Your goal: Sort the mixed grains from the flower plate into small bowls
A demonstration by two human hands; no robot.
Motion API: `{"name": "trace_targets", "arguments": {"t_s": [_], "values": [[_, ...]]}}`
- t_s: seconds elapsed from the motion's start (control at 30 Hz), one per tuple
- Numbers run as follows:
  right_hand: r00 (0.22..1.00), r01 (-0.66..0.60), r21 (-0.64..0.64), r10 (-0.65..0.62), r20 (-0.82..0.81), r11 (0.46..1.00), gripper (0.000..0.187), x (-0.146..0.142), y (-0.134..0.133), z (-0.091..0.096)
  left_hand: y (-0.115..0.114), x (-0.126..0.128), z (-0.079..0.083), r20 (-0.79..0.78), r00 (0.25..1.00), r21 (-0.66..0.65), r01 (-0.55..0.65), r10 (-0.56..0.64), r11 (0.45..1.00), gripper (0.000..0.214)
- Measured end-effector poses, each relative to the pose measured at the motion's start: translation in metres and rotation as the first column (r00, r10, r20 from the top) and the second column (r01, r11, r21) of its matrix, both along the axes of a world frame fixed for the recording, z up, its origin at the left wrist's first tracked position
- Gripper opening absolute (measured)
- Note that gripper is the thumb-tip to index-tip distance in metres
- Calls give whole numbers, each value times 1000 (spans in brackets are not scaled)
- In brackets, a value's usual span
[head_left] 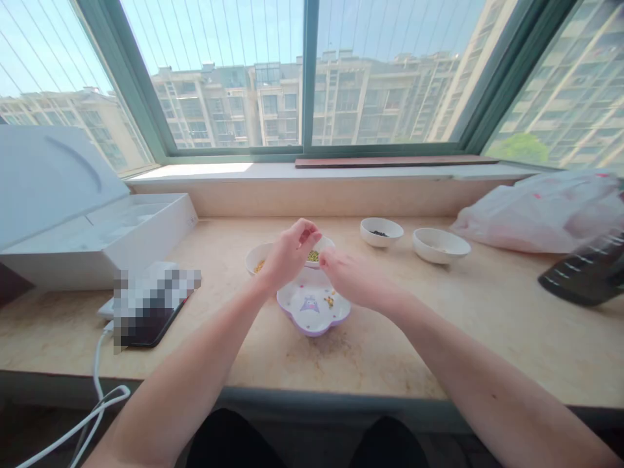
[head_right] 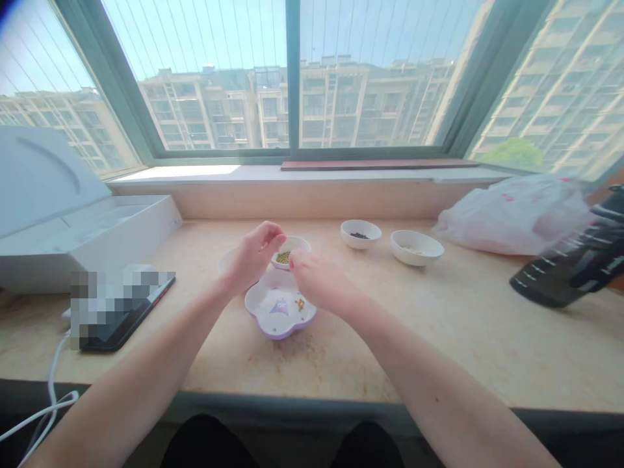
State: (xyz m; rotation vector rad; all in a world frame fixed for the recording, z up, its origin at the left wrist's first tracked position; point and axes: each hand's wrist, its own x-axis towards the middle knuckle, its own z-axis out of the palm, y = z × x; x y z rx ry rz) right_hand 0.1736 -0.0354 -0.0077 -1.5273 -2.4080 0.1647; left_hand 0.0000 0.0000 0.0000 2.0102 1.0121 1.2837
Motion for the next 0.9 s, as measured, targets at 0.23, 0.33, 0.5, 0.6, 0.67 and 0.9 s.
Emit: {"name": "trace_targets", "arguments": {"t_s": [0.23,0.33,0.5,0.6,0.67,0.9], "values": [[969,-147,-70,129,-210,987,17,-4,-1,3,18,-2,-13,-631,743,207,-117,224,971,23],[898,-281,-206,181,-402,937,11,-4,-1,3,17,-6,-13,-685,693,198,-119,225,973,26],[692,-550,-409,123,-711,728,18,-5,-4,10,7,-11,-6,-681,711,161,-85,173,983,25],[587,-643,-428,50,-808,634,29,-3,-5,15,3,-8,-5,-683,727,115,14,69,993,20],[522,-679,-427,-16,-853,597,34,-2,-5,18,3,-6,-8,-686,728,86,74,5,993,14],[303,-735,-325,-140,-942,595,33,3,-6,24,-8,2,-15,-731,675,43,196,-103,980,25]]}}
